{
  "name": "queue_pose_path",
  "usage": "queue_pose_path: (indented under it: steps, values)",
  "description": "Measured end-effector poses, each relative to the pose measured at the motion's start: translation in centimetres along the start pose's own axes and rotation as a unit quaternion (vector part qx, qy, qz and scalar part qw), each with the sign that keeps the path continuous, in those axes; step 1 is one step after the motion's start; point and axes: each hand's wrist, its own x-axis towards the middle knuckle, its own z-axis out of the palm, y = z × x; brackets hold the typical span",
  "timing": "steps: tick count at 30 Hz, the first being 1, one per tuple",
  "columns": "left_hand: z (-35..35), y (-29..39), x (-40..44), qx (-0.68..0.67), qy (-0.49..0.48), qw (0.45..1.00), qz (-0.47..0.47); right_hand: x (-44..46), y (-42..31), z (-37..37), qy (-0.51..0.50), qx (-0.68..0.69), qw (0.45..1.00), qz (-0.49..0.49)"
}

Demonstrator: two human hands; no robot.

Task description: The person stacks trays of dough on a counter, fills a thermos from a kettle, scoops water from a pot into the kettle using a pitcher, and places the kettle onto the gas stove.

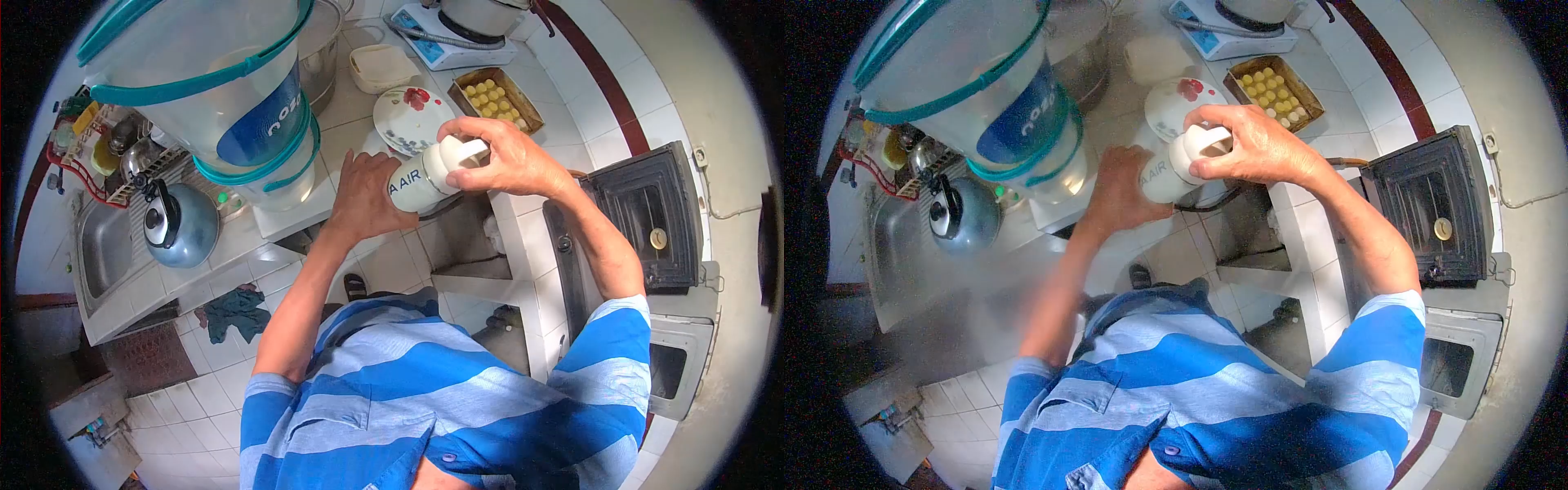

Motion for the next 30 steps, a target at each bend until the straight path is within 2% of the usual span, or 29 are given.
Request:
queue_pose_path:
  steps: [1,2,4,5,7,8,10,15,17,19,30]
  values:
    - [-0.5,-0.1,0.2,-0.016,-0.036,0.999,0.011,-0.1,0.0,-0.3,-0.013,-0.003,0.999,-0.048]
    - [-0.9,-0.1,0.2,-0.016,-0.034,0.999,0.012,-0.1,-0.4,-0.7,-0.012,-0.005,0.999,-0.049]
    - [-1.7,-0.1,0.4,-0.194,-0.125,0.973,-0.008,-0.2,-1.7,-1.8,-0.026,-0.105,0.965,-0.238]
    - [-1.3,-0.3,0.3,-0.192,-0.126,0.973,-0.006,-0.2,-2.3,-2.4,-0.023,-0.106,0.965,-0.238]
    - [0.0,-0.5,0.1,-0.236,-0.109,0.966,0.009,-0.2,-3.6,-3.8,-0.080,-0.112,0.954,-0.266]
    - [0.2,-0.4,0.0,-0.236,-0.110,0.965,0.013,-0.3,-4.4,-4.4,-0.082,-0.092,0.963,-0.239]
    - [0.2,0.5,0.0,-0.223,-0.026,0.974,0.011,-0.4,-4.4,-5.0,-0.077,-0.106,0.967,-0.220]
    - [-1.3,2.3,0.2,-0.138,-0.019,0.990,0.016,-0.6,-5.0,-5.3,-0.065,-0.140,0.975,-0.162]
    - [-0.6,2.1,0.4,-0.112,-0.007,0.993,0.020,-0.6,-4.9,-5.2,-0.062,-0.157,0.971,-0.169]
    - [0.2,2.1,0.7,-0.104,0.077,0.990,0.064,-0.6,-4.9,-5.2,-0.059,-0.174,0.967,-0.175]
    - [-0.2,3.7,0.4,-0.085,0.088,0.992,0.031,-0.9,-5.1,-5.0,-0.062,-0.218,0.964,-0.138]
